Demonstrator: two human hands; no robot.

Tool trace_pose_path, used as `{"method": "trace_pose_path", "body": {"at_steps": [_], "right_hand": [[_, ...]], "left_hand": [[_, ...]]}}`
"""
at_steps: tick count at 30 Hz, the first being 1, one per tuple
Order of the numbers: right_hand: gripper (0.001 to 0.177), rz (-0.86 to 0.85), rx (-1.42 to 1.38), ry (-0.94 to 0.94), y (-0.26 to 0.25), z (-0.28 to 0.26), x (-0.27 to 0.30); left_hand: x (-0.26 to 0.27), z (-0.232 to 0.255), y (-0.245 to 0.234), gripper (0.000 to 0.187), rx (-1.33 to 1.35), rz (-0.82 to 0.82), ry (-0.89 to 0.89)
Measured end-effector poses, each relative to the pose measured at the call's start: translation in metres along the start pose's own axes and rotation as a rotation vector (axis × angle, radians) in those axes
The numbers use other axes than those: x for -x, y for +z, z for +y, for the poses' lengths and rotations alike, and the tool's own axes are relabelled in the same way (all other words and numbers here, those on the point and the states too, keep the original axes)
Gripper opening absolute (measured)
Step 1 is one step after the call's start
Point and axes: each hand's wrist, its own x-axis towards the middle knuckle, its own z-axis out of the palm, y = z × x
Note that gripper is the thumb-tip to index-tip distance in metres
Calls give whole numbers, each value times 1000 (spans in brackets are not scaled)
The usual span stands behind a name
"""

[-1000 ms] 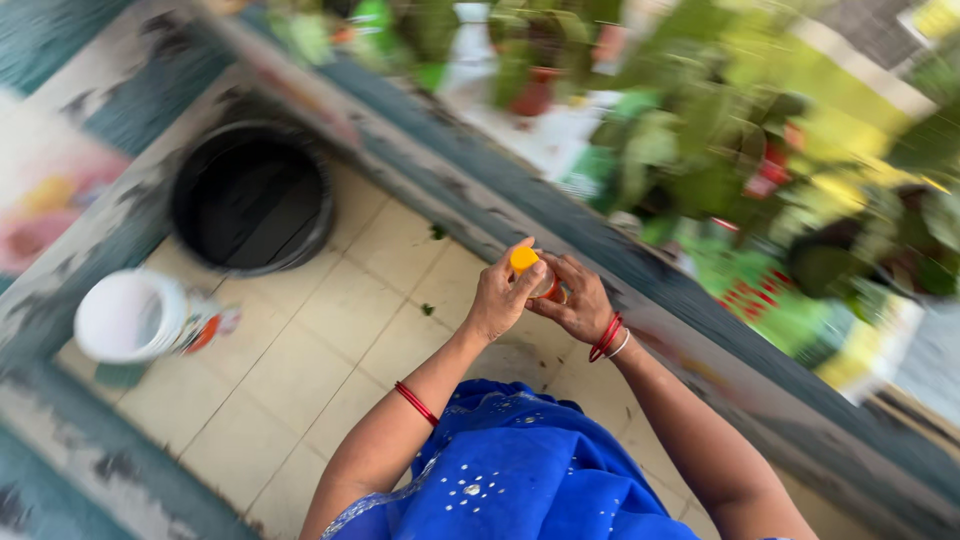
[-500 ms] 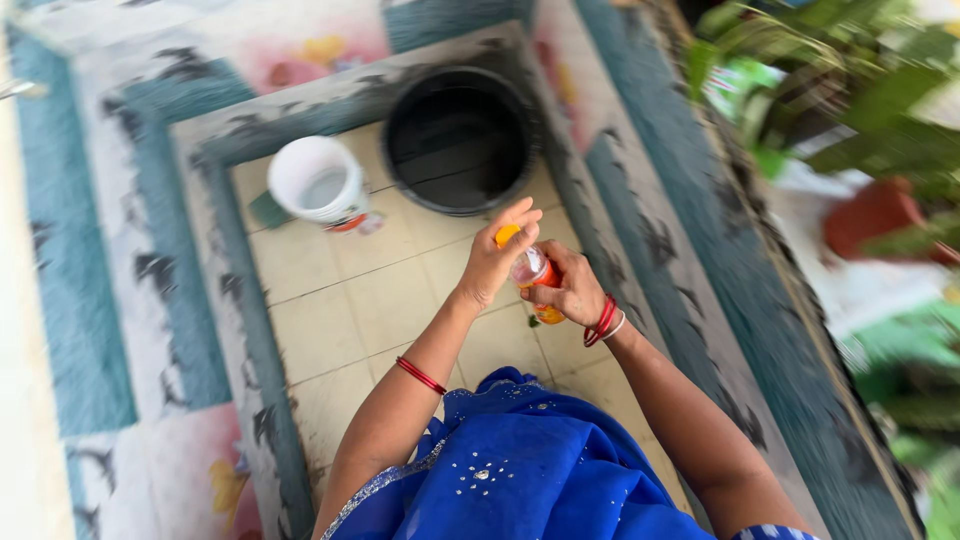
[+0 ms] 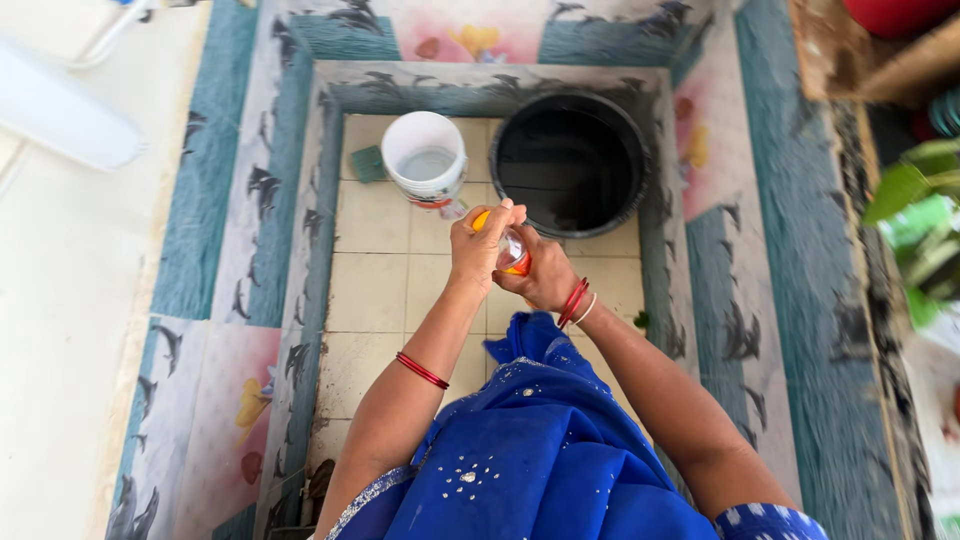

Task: The person scrapes residue from a small container onto a surface, then places the container and other items into a blue plastic bag. They tie the bag, place it into a larger white bag, and put the white bag into a red bucket. Finally, they move the bucket to a shelf.

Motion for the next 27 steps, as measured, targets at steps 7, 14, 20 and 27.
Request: {"method": "trace_pose_path", "body": {"at_steps": [7,14,20,27], "right_hand": [[67,47,224,-234,42,13,-77],[61,-360,-367,86,28,45,-204],[62,-450,-479,-52,29,53,-298],[56,-337,-149,-141,36,49,-337]], "left_hand": [[-69,-10,-30,35,46,442,135],[-157,40,-59,42,348,-10,8],[-217,79,-66,38,75,-27,215],[-255,86,-66,34,8,279,278]]}}
